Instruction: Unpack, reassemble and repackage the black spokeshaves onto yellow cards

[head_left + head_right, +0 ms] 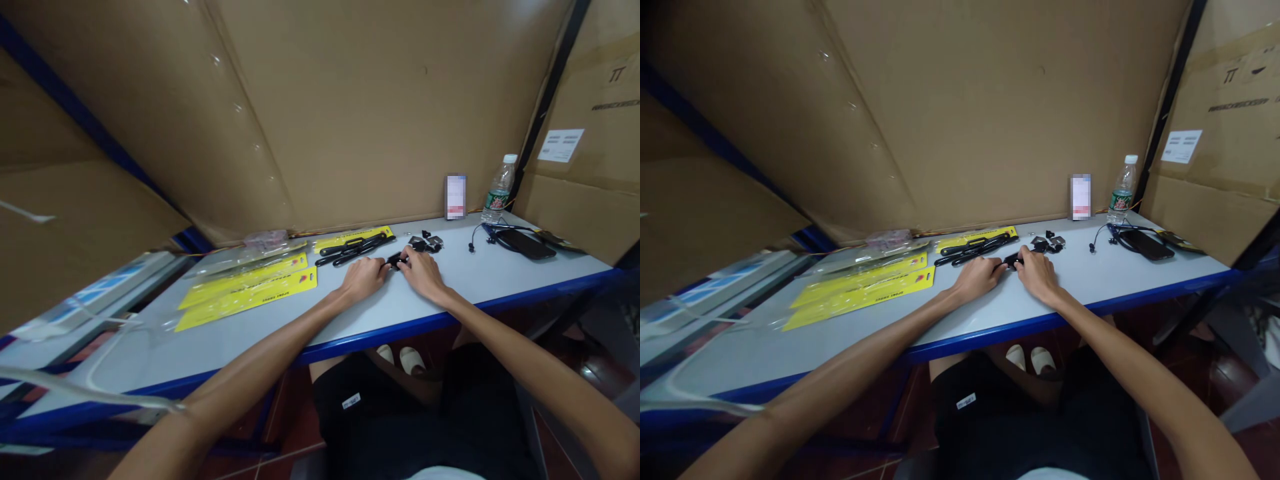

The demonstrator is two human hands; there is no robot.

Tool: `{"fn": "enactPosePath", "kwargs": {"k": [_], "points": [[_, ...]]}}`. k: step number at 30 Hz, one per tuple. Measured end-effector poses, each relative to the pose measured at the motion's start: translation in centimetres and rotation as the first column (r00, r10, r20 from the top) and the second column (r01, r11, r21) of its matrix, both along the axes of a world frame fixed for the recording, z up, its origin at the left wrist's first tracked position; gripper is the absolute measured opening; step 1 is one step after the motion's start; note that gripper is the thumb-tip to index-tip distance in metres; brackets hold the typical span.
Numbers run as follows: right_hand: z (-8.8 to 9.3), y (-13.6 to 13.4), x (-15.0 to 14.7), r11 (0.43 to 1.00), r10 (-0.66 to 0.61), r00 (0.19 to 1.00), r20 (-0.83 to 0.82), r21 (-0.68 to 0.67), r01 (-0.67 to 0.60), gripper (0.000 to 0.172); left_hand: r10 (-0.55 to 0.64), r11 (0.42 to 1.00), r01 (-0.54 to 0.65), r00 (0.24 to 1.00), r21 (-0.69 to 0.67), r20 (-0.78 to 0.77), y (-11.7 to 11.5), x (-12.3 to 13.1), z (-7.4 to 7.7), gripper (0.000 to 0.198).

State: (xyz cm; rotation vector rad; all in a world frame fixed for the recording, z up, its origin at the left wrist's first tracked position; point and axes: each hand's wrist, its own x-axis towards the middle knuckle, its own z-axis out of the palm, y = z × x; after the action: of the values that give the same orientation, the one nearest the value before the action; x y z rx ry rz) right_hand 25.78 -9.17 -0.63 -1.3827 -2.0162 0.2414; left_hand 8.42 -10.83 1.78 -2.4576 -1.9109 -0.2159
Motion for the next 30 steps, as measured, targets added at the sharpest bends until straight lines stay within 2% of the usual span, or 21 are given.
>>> {"fn": "enactPosePath", "kwargs": {"k": [6,9,11,16,19,30], "points": [[-0.1,0.4,0.2,0.996,0.093,0.996,-0.015,0.009,-0.093,0.028,0.004,1.000,-0.004,1.000,-0.003,-0.001,0.0,0.0,-0.1,0.040],[-0.2,0.7,0.1,0.995,0.103,0.994,-0.033,-0.002,-0.103,0.021,0.011,1.000,-0.011,1.000,-0.009,0.002,0.1,0.0,-0.2,0.040],[-0.3,0.8,0.0,0.996,0.088,0.995,-0.043,-0.007,-0.089,0.016,0.015,1.000,-0.015,1.000,-0.012,0.004,0.2,0.0,-0.3,0.039],[-0.5,1.2,0.0,1.000,0.002,0.999,-0.054,-0.024,-0.004,0.023,0.010,1.000,-0.010,1.000,-0.005,-0.005,0.0,0.1,-0.3,0.039],[-0.5,1.2,0.1,1.000,-0.003,1.000,-0.028,-0.022,0.003,0.019,0.005,1.000,-0.005,1.000,0.000,-0.018,-0.2,0.2,-0.2,0.039],[0.1,-0.2,-0.1,0.998,0.065,0.992,0.112,0.002,-0.066,0.024,0.042,0.999,-0.042,0.998,0.004,-0.046,0.2,-0.1,0.0,0.034]]}}
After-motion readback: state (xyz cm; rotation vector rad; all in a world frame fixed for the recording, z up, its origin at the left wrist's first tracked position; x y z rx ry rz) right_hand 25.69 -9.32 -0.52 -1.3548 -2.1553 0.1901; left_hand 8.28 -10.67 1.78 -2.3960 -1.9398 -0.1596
